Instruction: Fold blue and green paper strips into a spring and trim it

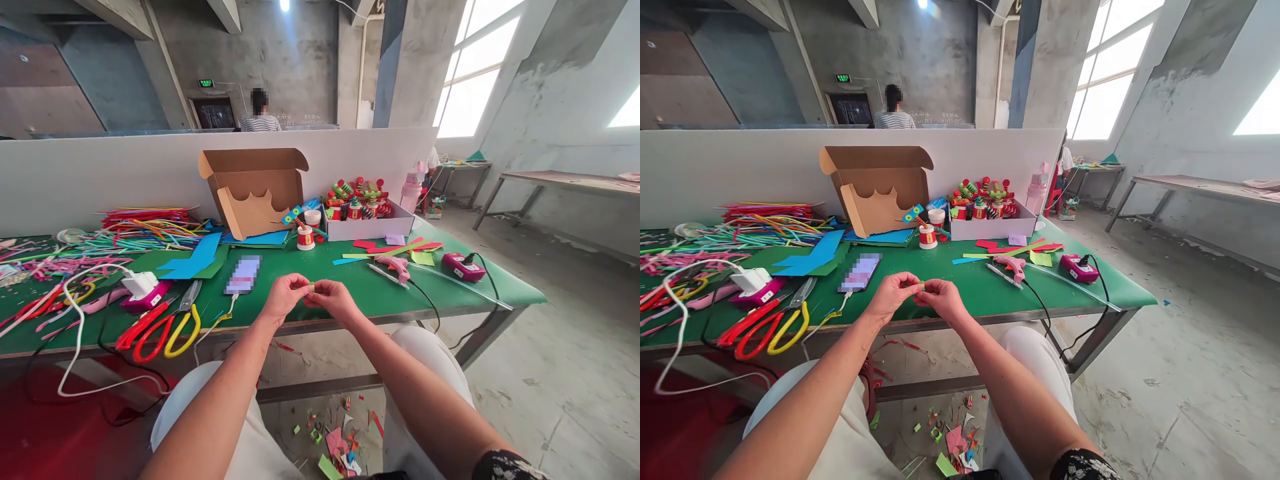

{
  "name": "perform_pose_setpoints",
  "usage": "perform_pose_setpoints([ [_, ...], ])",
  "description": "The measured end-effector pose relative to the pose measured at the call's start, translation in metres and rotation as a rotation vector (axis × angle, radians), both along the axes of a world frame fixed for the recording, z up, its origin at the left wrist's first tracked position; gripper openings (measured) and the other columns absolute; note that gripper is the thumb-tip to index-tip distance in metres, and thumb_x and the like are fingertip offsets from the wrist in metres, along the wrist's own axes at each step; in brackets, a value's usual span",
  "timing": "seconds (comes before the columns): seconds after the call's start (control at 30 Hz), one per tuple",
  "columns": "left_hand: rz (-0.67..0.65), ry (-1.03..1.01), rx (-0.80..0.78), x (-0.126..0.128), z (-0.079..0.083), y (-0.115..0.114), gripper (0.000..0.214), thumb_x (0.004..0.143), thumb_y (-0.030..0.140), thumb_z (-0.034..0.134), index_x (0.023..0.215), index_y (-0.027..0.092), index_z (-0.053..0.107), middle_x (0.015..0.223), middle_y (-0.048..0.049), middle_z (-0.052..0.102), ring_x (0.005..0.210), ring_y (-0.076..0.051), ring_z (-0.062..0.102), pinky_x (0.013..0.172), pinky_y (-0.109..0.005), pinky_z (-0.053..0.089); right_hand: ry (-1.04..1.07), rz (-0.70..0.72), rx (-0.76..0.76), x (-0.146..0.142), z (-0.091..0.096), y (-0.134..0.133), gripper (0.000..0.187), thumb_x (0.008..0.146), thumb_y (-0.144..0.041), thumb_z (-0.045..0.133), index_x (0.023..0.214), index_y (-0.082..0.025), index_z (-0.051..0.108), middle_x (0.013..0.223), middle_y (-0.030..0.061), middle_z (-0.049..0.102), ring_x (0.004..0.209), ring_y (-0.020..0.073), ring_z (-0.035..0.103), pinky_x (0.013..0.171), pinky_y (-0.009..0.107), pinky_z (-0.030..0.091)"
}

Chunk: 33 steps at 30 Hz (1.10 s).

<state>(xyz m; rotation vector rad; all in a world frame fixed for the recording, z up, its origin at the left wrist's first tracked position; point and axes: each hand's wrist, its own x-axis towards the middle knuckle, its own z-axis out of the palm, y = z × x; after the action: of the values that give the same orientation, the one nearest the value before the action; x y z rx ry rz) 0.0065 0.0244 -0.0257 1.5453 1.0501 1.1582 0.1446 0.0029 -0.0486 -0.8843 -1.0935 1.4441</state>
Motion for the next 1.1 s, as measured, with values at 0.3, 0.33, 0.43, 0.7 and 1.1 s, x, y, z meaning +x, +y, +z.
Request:
perform_pose_setpoints([
  [0.3,-0.008,-0.035,-0.026,-0.001,-0.002,0.003,0.02,0.056,0.035,0.073,0.059,0.017,0.063,0.059,0.0015,0.06,0.059,-0.012,0.05,0.058,-0.025,0.04,0.032,-0.029,-0.027,-0.003,-0.001,0.0,0.038,0.046,-0.04,0.087,0.071,-0.018,0.068,0.068,-0.0016,0.07,0.067,0.0166,0.069,0.078,0.034,0.058],
  [0.33,-0.003,-0.031,-0.027,-0.001,-0.002,0.003,0.021,0.056,0.035,0.073,0.059,0.017,0.063,0.059,0.0012,0.06,0.059,-0.012,0.05,0.059,-0.025,0.041,0.034,-0.034,-0.027,-0.003,-0.001,0.0,0.038,0.046,-0.04,0.087,0.07,-0.018,0.068,0.068,-0.0015,0.07,0.067,0.0169,0.069,0.077,0.034,0.058],
  [0.43,0.008,-0.001,-0.014,-0.001,-0.002,0.003,0.022,0.054,0.036,0.073,0.059,0.017,0.063,0.061,0.0003,0.062,0.059,-0.013,0.052,0.06,-0.026,0.041,0.031,-0.034,-0.032,-0.001,0.0,0.0,0.038,0.046,-0.039,0.087,0.07,-0.018,0.067,0.068,-0.0015,0.07,0.066,0.0167,0.069,0.076,0.034,0.059],
  [0.7,0.053,0.067,0.057,-0.003,-0.001,0.004,0.023,0.059,0.04,0.072,0.062,0.018,0.064,0.062,-0.0005,0.064,0.061,-0.014,0.055,0.061,-0.027,0.044,-0.006,0.012,-0.03,0.003,0.002,0.0,0.038,0.051,-0.044,0.085,0.075,-0.018,0.069,0.073,0.0012,0.071,0.07,0.0168,0.07,0.078,0.033,0.057],
  [1.1,0.004,-0.093,-0.035,0.009,-0.008,-0.001,0.035,0.058,0.049,0.073,0.068,0.018,0.058,0.062,0.0016,0.06,0.061,-0.013,0.055,0.06,-0.026,0.043,-0.105,-0.239,0.077,0.0,0.005,0.0,0.035,0.063,-0.05,0.073,0.082,-0.021,0.07,0.079,0.0029,0.074,0.076,0.0207,0.069,0.064,0.028,0.049],
])
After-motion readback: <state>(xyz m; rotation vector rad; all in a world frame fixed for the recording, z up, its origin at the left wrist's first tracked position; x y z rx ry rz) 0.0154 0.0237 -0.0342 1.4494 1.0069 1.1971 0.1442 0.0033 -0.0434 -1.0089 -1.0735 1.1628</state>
